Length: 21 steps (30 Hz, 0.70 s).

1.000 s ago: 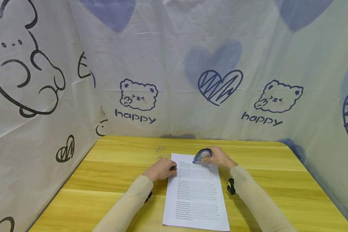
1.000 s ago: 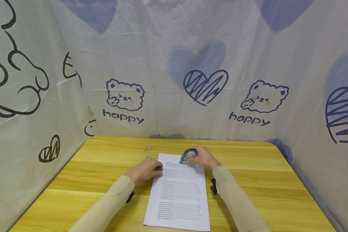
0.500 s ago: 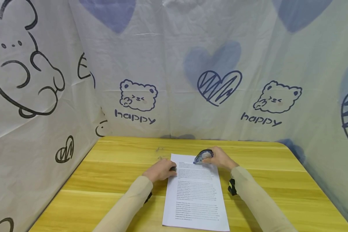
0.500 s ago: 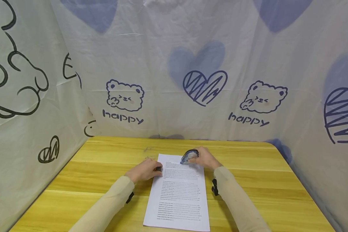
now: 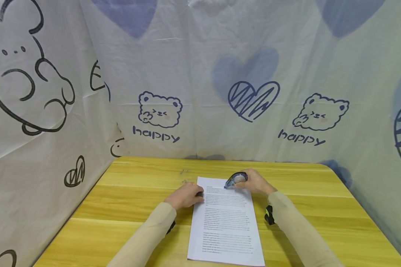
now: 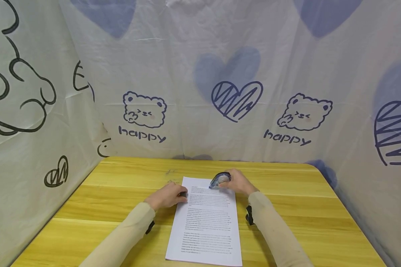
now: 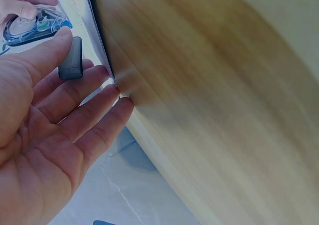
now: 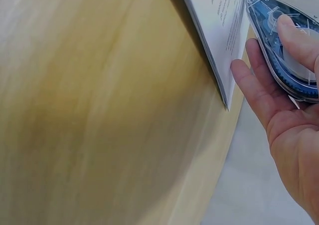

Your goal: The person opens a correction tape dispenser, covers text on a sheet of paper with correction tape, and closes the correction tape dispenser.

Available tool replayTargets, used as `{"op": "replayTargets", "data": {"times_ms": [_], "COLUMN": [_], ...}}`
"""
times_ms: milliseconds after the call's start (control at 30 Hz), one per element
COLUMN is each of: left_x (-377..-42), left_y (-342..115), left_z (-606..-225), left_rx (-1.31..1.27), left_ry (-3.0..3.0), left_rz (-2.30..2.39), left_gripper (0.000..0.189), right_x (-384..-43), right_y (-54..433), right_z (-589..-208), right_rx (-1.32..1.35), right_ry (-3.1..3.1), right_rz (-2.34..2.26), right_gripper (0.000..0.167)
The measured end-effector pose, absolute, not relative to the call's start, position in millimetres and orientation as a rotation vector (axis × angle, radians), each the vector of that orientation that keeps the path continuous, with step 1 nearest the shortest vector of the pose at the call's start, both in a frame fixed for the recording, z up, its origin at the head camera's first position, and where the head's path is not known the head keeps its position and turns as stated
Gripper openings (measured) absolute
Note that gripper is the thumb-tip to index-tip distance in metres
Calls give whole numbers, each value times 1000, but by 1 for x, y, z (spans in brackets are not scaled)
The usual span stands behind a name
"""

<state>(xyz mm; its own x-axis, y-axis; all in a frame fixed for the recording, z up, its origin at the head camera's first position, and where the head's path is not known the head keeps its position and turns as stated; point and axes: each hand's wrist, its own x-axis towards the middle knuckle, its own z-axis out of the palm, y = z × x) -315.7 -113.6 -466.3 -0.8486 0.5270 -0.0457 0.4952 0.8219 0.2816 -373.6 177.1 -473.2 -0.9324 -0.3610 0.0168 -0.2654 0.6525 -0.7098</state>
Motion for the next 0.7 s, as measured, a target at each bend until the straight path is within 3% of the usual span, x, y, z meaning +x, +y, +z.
{"op": "replayTargets", "data": {"times_ms": [700], "left_x": [-314], "left_y": [-114], "left_z": [-466], "left_rx": [815], "left_ry": [2881], "left_rz": [403], "left_gripper": [13], "right_x": [-371], "right_y": [187], "right_z": [-473], "right_rx": [-539], "right_ry": [2706], "right_rz": [-1162], "right_gripper": [21]}}
